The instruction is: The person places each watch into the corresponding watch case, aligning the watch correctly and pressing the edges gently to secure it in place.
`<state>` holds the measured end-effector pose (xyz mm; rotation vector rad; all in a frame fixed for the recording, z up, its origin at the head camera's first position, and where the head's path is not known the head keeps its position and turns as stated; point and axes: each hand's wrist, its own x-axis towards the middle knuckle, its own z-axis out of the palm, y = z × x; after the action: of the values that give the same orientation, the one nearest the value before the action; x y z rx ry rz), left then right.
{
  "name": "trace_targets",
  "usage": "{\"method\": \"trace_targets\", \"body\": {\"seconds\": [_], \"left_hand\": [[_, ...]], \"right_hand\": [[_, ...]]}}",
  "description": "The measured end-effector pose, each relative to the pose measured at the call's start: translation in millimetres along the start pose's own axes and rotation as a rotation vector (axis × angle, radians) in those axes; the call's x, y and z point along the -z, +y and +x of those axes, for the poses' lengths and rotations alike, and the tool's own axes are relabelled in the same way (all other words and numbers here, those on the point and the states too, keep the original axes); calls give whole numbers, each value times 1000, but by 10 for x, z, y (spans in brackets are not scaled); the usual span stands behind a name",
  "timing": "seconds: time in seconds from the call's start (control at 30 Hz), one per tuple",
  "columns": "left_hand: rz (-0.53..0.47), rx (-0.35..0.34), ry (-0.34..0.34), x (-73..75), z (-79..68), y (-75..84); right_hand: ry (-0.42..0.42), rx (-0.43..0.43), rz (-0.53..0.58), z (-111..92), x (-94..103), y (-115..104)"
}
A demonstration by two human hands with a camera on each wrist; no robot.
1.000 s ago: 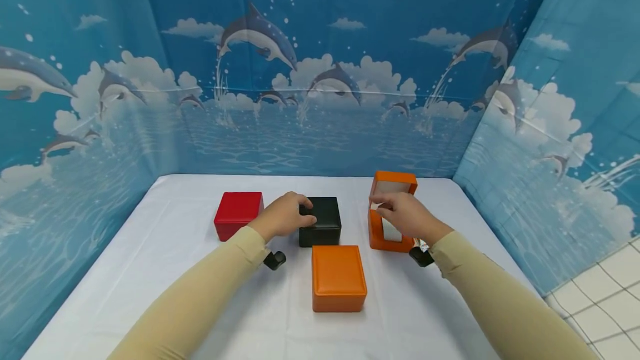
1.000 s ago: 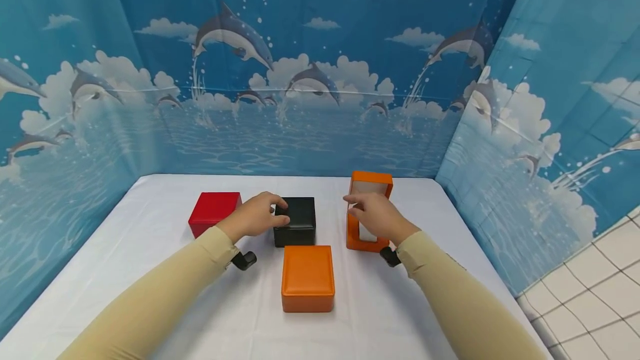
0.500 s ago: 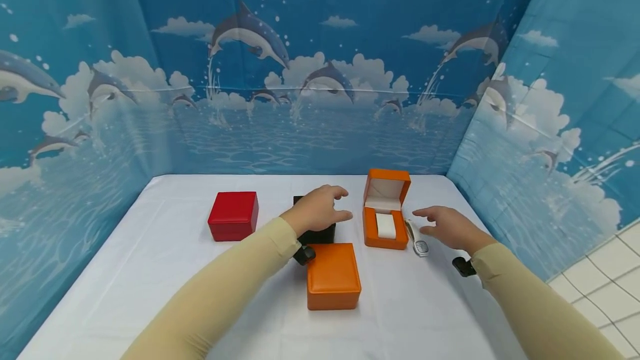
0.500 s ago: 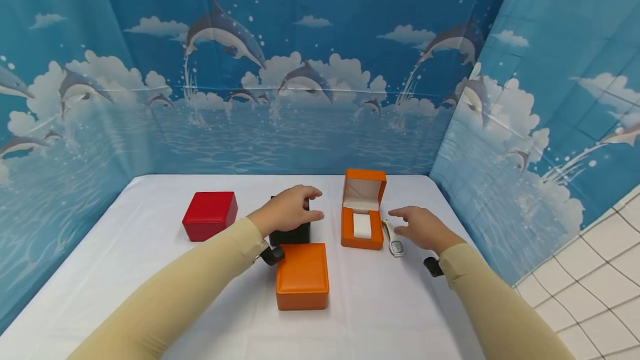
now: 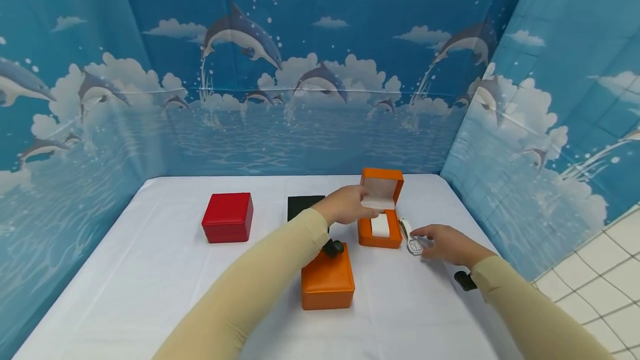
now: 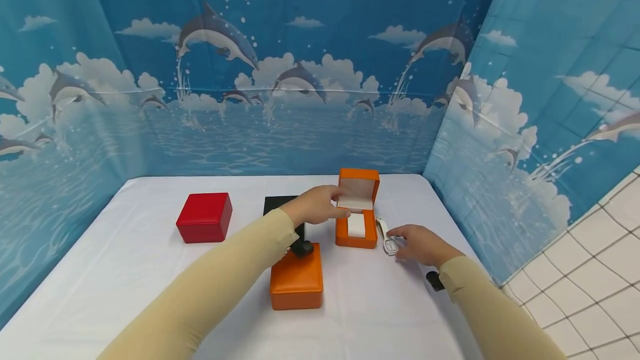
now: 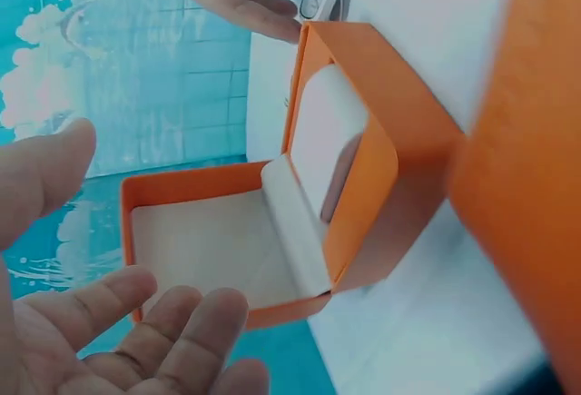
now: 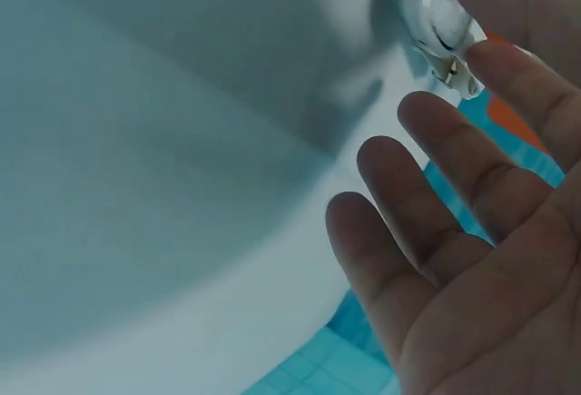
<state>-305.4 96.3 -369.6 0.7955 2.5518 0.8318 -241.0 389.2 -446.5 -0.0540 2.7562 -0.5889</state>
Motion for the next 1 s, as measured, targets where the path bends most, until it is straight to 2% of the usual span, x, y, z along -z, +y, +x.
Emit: {"method": "trace_targets", "body": {"seconds": [0.2, 0.37, 0.63, 0.77, 1.0], "left_hand": [[-20, 62, -9, -140, 200, 33], [-31, 108, -13, -256, 309, 60], [75, 176, 8, -404, 415, 101], [149, 213, -11, -450, 429, 80], [231, 202, -30, -448, 409, 50]], "right_hand": [[40, 27, 11, 17, -81, -3], [75, 58, -9, 9, -138, -8], [125, 71, -49, 11, -206, 5], [134, 63, -56, 9, -232, -5], [149, 57, -70, 26, -241, -20]]}}
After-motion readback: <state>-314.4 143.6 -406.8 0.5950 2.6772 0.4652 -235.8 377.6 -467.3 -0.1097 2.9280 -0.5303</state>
